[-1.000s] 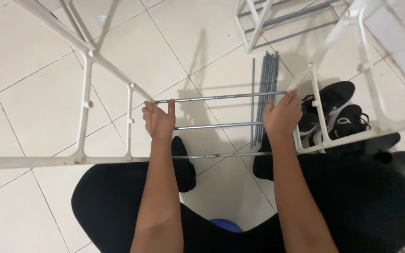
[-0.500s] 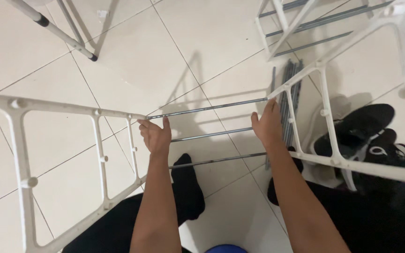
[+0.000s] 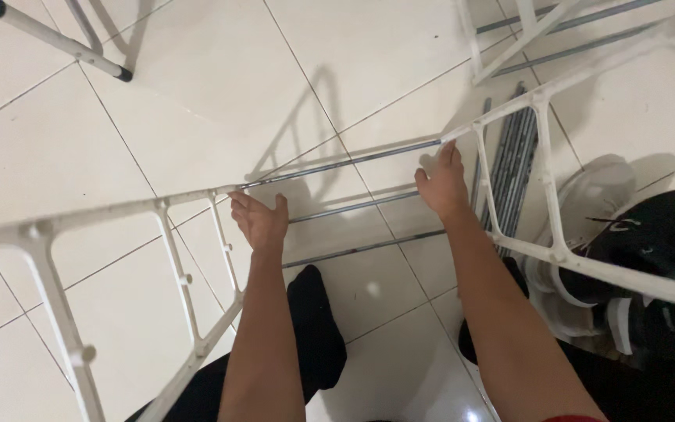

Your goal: The person assembles a white plastic shoe rack by inserting metal rods into the side frames. They repeatedly pick up rods, align them with the frame slots, and push them in until seated.

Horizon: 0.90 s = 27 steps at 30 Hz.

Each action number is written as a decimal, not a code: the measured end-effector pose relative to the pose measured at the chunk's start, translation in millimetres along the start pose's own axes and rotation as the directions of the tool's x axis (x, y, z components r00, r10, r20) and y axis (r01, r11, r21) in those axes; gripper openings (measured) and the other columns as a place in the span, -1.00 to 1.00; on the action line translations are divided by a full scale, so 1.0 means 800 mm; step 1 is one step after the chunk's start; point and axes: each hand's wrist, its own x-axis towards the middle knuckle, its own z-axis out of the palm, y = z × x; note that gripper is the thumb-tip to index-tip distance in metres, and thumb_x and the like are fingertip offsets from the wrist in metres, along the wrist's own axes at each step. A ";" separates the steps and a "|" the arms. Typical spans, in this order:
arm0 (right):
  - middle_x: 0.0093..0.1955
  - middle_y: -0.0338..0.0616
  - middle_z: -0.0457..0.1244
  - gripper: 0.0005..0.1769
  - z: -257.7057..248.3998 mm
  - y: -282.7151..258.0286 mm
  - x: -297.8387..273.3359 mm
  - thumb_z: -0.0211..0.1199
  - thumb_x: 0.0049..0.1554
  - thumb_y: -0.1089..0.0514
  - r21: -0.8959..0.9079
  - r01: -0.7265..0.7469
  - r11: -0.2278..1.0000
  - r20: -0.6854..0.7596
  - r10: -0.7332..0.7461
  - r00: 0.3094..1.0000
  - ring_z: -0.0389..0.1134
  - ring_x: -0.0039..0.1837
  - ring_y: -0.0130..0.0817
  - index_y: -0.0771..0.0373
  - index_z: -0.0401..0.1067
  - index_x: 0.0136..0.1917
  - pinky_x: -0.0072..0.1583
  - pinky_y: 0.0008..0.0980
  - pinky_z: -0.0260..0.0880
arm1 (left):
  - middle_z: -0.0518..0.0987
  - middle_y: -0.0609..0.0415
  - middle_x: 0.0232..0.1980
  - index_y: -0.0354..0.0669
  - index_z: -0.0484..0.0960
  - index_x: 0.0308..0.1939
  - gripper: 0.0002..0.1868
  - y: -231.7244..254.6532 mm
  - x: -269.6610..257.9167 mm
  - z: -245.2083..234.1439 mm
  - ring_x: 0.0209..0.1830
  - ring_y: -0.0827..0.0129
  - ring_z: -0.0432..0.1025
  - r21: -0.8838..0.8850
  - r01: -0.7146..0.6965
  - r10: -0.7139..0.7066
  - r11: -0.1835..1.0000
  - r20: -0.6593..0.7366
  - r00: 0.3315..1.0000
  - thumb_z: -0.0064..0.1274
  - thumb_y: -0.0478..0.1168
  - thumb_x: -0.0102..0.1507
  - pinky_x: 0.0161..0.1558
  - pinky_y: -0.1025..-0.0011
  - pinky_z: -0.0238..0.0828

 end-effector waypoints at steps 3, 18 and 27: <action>0.61 0.39 -0.12 0.10 0.010 0.002 0.011 0.29 0.10 0.04 0.044 -0.026 0.999 0.025 0.025 0.999 -0.02 0.58 0.26 0.56 -0.27 0.61 0.51 -0.11 0.08 | 0.07 -0.35 0.52 -0.58 -0.30 0.53 0.19 -0.007 0.011 0.011 0.50 -0.15 0.04 0.020 0.039 -0.040 0.999 0.027 0.999 0.17 0.06 0.21 0.48 0.12 0.05; 0.39 0.24 0.16 -0.56 -0.009 -0.002 -0.125 0.27 0.14 0.19 0.023 0.272 0.962 -0.178 -0.264 0.948 0.17 0.43 0.20 0.36 0.38 0.27 0.41 -0.05 0.21 | -0.11 -0.55 0.57 -0.55 -0.07 0.52 0.07 -0.003 -0.041 0.087 0.58 -0.35 -0.22 0.353 -0.347 0.354 0.869 0.047 0.934 0.09 0.16 0.24 0.51 -0.08 -0.31; 0.20 0.24 0.23 -0.60 -0.050 0.032 -0.236 0.26 0.12 0.23 -0.068 0.153 0.986 -0.363 -0.167 0.917 0.27 0.24 0.21 0.38 0.36 0.22 0.23 -0.01 0.34 | 0.43 -0.11 0.22 -0.08 0.53 0.22 -0.53 0.055 -0.181 0.138 0.28 0.04 0.28 0.152 -0.853 0.763 0.500 0.388 0.517 0.07 -0.13 0.22 0.29 0.10 0.20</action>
